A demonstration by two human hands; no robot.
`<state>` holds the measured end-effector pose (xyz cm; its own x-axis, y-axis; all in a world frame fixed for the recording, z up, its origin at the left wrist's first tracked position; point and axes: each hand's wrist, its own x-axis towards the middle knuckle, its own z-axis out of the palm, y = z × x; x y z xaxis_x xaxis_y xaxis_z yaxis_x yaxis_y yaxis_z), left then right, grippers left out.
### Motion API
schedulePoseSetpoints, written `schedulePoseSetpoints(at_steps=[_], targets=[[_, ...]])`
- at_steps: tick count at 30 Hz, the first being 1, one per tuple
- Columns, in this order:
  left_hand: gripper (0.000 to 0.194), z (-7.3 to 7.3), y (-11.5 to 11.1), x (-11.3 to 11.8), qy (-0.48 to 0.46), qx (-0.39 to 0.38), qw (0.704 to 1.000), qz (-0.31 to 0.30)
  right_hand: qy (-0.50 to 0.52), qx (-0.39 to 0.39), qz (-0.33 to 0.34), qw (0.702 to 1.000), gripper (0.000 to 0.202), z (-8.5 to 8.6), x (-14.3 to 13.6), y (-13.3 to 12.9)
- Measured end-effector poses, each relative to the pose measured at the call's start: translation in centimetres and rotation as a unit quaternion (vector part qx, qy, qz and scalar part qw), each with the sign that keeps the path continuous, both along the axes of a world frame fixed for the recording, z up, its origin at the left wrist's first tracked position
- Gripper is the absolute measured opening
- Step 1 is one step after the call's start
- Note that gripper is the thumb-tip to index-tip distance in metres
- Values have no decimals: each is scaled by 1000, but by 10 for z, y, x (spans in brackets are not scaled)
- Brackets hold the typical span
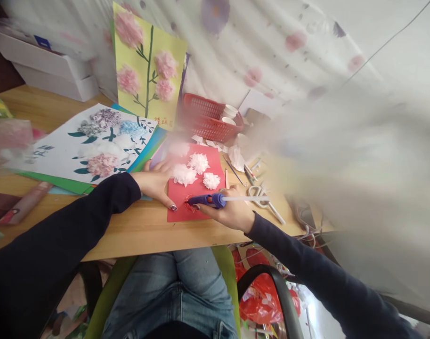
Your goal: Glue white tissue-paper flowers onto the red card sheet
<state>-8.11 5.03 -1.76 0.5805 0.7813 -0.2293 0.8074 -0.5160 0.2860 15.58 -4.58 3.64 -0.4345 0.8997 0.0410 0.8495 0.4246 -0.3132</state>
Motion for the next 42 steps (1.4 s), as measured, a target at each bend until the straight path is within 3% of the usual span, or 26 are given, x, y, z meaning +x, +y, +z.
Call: schedulePoseSetpoints(at_steps=[8, 14, 18, 22, 27, 32, 37, 42], targets=[[149, 1, 1, 1, 22, -17, 1000, 7, -16, -23, 13, 1000, 47, 1, -1, -4], [150, 1, 1, 2, 30, -21, 999, 11, -47, 7, 4, 999, 45, 2, 2, -9], [149, 1, 1, 2, 30, -12, 999, 4, -11, -6, 13, 1000, 39, 6, 6, -7], [149, 1, 0, 2, 38, -10, 999, 11, 40, -40, -44, 997, 44, 6, 7, 1], [151, 2, -1, 2, 43, -15, 999, 15, 17, -38, -88, 995, 54, 3, 1, 9], [150, 2, 0, 1, 41, -11, 999, 9, 14, -35, -43, 998, 52, 2, -3, 7], [147, 2, 0, 2, 47, -8, 999, 9, 24, 2, -57, 998, 54, 3, -1, 5], [147, 2, 0, 2, 52, -5, 999, 6, 7, 4, -7, 1000, 53, 2, -4, 2]])
